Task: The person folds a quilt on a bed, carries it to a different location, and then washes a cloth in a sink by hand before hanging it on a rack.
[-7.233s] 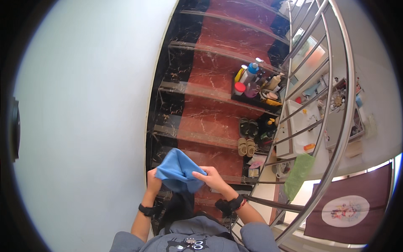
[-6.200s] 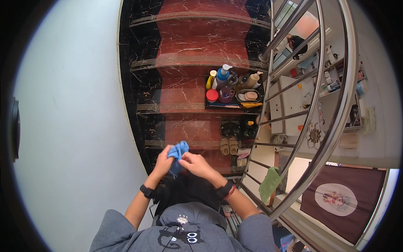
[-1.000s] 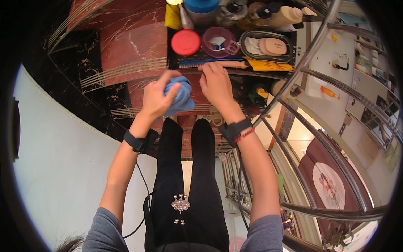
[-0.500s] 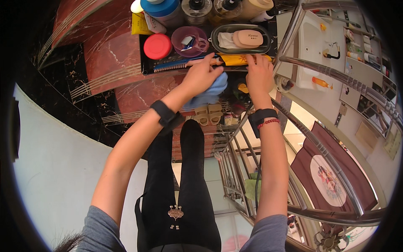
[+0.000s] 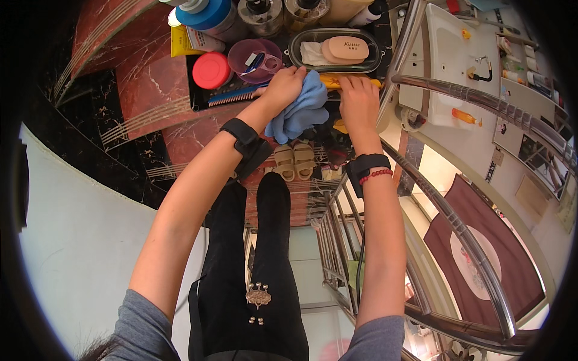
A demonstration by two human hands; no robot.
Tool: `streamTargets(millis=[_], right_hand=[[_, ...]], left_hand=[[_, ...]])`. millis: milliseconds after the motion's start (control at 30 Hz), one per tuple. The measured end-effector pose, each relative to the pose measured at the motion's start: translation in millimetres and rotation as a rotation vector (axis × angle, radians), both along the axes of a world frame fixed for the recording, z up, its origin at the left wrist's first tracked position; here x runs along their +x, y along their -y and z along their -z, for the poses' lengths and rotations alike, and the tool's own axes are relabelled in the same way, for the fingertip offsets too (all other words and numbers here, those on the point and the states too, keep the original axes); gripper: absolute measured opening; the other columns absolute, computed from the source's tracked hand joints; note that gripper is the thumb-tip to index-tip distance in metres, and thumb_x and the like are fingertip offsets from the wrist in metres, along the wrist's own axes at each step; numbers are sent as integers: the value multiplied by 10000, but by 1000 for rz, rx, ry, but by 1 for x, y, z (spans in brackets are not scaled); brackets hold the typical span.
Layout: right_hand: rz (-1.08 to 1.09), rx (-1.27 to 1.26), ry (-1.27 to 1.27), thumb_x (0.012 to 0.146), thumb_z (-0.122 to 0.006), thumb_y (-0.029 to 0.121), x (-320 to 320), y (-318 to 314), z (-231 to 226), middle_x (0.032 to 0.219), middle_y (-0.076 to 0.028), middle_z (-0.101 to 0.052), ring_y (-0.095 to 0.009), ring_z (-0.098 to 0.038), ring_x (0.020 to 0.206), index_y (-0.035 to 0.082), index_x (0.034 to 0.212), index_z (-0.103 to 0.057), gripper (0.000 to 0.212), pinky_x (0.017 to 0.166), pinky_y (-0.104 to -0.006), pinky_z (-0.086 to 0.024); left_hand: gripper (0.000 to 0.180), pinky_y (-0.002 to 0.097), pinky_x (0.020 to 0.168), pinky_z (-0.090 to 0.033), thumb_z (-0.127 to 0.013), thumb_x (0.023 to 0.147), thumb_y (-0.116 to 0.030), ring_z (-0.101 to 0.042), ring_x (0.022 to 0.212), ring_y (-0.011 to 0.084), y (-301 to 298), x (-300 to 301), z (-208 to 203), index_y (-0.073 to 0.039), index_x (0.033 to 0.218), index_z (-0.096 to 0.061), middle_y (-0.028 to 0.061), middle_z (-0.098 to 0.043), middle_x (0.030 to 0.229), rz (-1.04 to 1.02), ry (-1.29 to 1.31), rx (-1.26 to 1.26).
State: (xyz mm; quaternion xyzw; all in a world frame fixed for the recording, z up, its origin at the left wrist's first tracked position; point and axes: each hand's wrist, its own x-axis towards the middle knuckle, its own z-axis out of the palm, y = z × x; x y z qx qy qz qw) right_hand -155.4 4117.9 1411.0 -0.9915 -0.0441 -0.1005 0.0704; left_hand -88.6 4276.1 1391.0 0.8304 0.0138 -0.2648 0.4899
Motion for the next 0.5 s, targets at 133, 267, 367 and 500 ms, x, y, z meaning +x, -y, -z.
streamTargets(millis=[133, 267, 367, 500], right_hand=[[-27, 43, -6, 693, -600, 45, 1, -2, 6, 907, -54, -612, -231, -540, 884, 93, 946, -610, 258, 789, -345, -400], [66, 219, -36, 690, -587, 41, -2, 3, 17, 934, -82, -616, -262, -545, 925, 68, 954, -596, 265, 828, -353, -398], [357, 594, -39, 705, -581, 87, 4, -3, 16, 937, -129, -618, -300, -567, 901, 39, 962, -556, 263, 824, -375, -413], [830, 867, -69, 713, -603, 183, 28, -11, -7, 891, -185, -619, -348, -591, 818, 3, 999, -478, 360, 791, -409, -436]], left_hand=[[370, 379, 743, -418, -461, 861, -301, -579, 850, 349, 0, 4, 9, 39, 926, -591, 202, -619, 856, 15, 36, 58], [358, 378, 763, -410, -466, 860, -292, -577, 864, 348, 4, 1, 8, 37, 920, -594, 205, -619, 882, -49, -38, 9], [371, 364, 781, -409, -477, 858, -293, -579, 875, 340, 7, -8, 5, 39, 993, -573, 209, -620, 891, -42, -42, -19], [467, 424, 795, -421, -495, 821, -278, -572, 896, 385, 4, -25, -8, 50, 1148, -437, 247, -611, 886, -156, 22, -60]])
